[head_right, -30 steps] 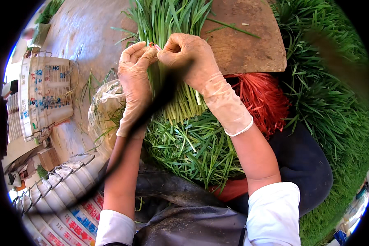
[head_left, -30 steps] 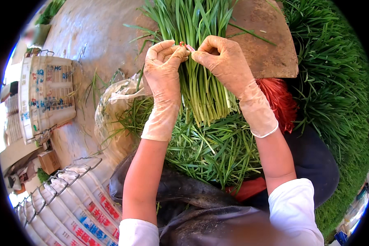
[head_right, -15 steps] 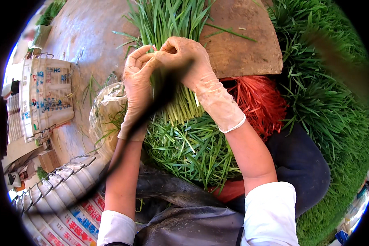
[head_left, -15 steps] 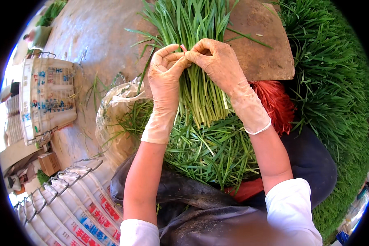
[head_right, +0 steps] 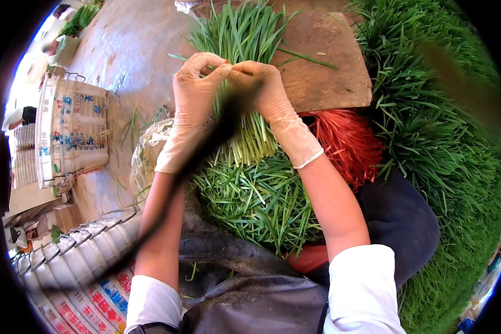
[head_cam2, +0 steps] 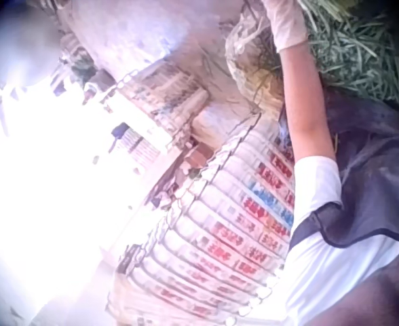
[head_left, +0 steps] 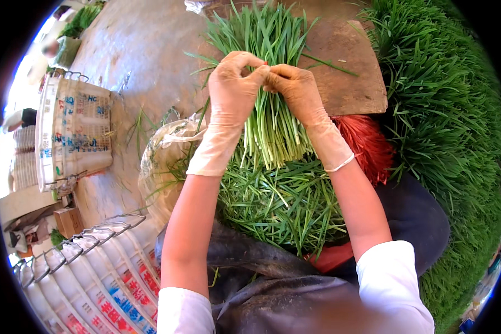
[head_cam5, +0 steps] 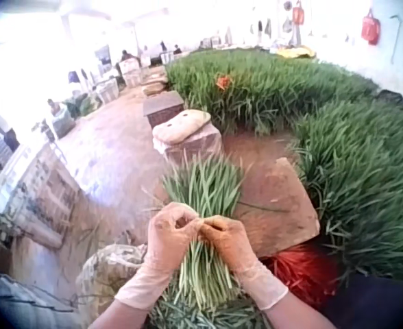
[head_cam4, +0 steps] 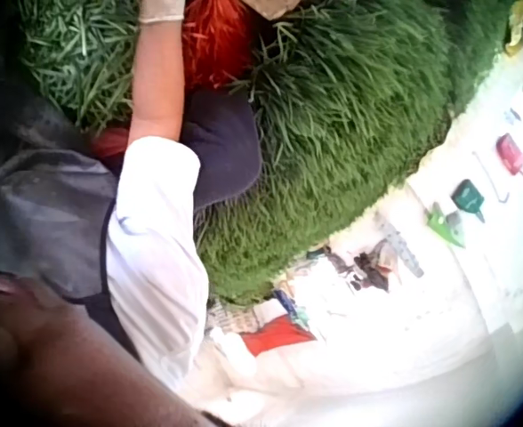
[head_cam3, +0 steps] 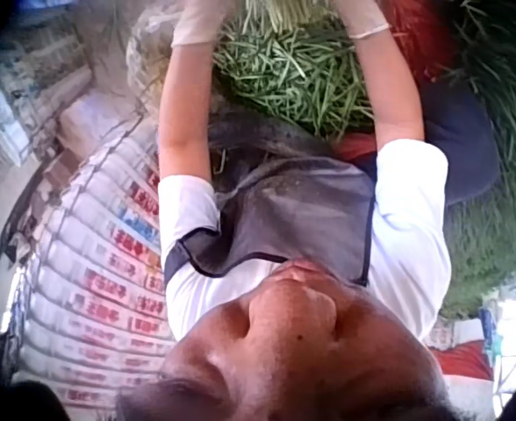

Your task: The person sorts green vegetable stalks by hand, bundles them together with a red tie, and places the finished bundle onto a pile.

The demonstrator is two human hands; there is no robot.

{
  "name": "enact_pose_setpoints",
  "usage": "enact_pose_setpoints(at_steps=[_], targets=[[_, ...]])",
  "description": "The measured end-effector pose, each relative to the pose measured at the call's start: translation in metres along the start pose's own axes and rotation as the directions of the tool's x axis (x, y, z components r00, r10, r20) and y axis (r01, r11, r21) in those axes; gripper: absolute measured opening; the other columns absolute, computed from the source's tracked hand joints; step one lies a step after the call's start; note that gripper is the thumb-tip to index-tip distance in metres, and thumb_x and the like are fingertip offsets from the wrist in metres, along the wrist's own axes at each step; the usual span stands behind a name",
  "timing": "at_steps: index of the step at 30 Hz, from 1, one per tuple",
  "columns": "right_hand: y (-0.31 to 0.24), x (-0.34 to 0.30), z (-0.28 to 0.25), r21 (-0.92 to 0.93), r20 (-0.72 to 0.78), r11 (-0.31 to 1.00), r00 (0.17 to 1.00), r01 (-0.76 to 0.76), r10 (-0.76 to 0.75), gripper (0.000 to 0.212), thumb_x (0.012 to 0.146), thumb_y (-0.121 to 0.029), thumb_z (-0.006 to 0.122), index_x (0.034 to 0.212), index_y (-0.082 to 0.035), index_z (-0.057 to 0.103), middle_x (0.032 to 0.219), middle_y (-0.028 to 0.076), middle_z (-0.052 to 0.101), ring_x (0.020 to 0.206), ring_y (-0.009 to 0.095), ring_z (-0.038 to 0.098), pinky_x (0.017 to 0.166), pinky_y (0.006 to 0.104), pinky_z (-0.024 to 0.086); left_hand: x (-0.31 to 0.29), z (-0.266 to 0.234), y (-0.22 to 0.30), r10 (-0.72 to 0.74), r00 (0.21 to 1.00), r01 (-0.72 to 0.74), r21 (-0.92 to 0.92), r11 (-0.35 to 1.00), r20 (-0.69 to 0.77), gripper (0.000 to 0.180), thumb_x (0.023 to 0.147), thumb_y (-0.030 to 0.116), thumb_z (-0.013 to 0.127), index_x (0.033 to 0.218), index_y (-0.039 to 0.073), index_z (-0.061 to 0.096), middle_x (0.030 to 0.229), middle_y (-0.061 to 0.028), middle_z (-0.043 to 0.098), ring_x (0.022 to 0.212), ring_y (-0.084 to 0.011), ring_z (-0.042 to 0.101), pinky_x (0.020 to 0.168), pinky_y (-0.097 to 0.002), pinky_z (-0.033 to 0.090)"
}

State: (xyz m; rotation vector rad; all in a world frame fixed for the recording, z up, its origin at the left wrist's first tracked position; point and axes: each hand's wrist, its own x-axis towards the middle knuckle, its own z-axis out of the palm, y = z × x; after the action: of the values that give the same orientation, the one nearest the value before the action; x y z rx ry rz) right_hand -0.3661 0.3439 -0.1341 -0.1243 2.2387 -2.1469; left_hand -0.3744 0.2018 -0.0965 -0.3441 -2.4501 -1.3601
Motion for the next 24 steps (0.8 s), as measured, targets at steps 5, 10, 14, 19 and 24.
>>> enact_pose_setpoints(at_steps=[5, 10, 14, 19, 24], targets=[[-0.001, -0.008, -0.031, 0.554, -0.153, 0.832, 0.986, 0.026, 0.071, 0.023, 0.090, -0.021, 0.062, 0.094, 0.001, 0.067, 0.080, 0.003, 0.063, 0.073, 0.010, 0.056, 0.068, 0.0238, 0.045, 0.000, 0.015, 0.011, 0.049, 0.995, -0.042, 0.084, 0.996, -0.084, 0.043, 0.076, 0.028, 0.077, 0.106, -0.001, 0.064, 0.115, -0.0200, 0.060, 0.107, -0.0287, 0.057, 0.092, -0.0381, 0.046], [0.030, -0.015, -0.018, 0.646, -0.145, 0.763, 0.978, -0.020, 0.149, 0.015, 0.091, -0.017, 0.061, 0.087, -0.003, 0.065, 0.079, 0.002, 0.062, 0.070, 0.010, 0.055, 0.067, 0.0215, 0.044, -0.055, 0.065, -0.073, -0.281, 0.953, 0.263, 0.157, 0.952, 0.109, 0.117, 0.065, 0.040, 0.085, 0.146, -0.005, 0.012, 0.136, -0.0302, 0.040, 0.129, -0.0405, 0.040, 0.106, -0.0440, 0.036], [0.030, -0.007, -0.036, -0.486, -0.515, 0.847, 0.712, 0.217, -0.478, 0.013, 0.086, -0.014, 0.066, 0.081, -0.003, 0.067, 0.080, 0.003, 0.065, 0.072, 0.012, 0.059, 0.068, 0.0242, 0.047, -0.068, 0.080, -0.087, -0.405, 0.907, 0.407, 0.010, 0.913, 0.117, 0.122, 0.065, 0.038, 0.086, 0.149, -0.002, 0.007, 0.139, -0.0297, 0.039, 0.130, -0.0391, 0.039, 0.108, -0.0428, 0.033], [0.045, -0.002, -0.084, 0.138, -0.287, 0.921, 0.875, -0.365, 0.390, 0.020, 0.086, -0.026, 0.066, 0.083, -0.006, 0.067, 0.084, 0.003, 0.064, 0.082, 0.013, 0.059, 0.073, 0.0254, 0.045, -0.041, 0.056, -0.102, -0.506, 0.826, 0.562, -0.289, 0.775, 0.248, 0.112, 0.066, 0.038, 0.085, 0.146, -0.003, 0.017, 0.136, -0.0244, 0.045, 0.125, -0.0332, 0.046, 0.108, -0.0416, 0.035], [0.038, 0.023, -0.067, 0.424, 0.161, 0.808, 0.912, -0.410, 0.378, 0.016, 0.094, -0.022, 0.056, 0.097, -0.007, 0.057, 0.092, 0.002, 0.059, 0.086, 0.013, 0.055, 0.073, 0.0253, 0.045, -0.007, 0.037, -0.070, -0.471, 0.560, 0.828, -0.433, 0.357, 0.682, 0.048, 0.080, 0.038, 0.076, 0.111, 0.005, 0.061, 0.097, -0.0063, 0.067, 0.075, -0.0169, 0.066, 0.064, -0.0342, 0.057]])
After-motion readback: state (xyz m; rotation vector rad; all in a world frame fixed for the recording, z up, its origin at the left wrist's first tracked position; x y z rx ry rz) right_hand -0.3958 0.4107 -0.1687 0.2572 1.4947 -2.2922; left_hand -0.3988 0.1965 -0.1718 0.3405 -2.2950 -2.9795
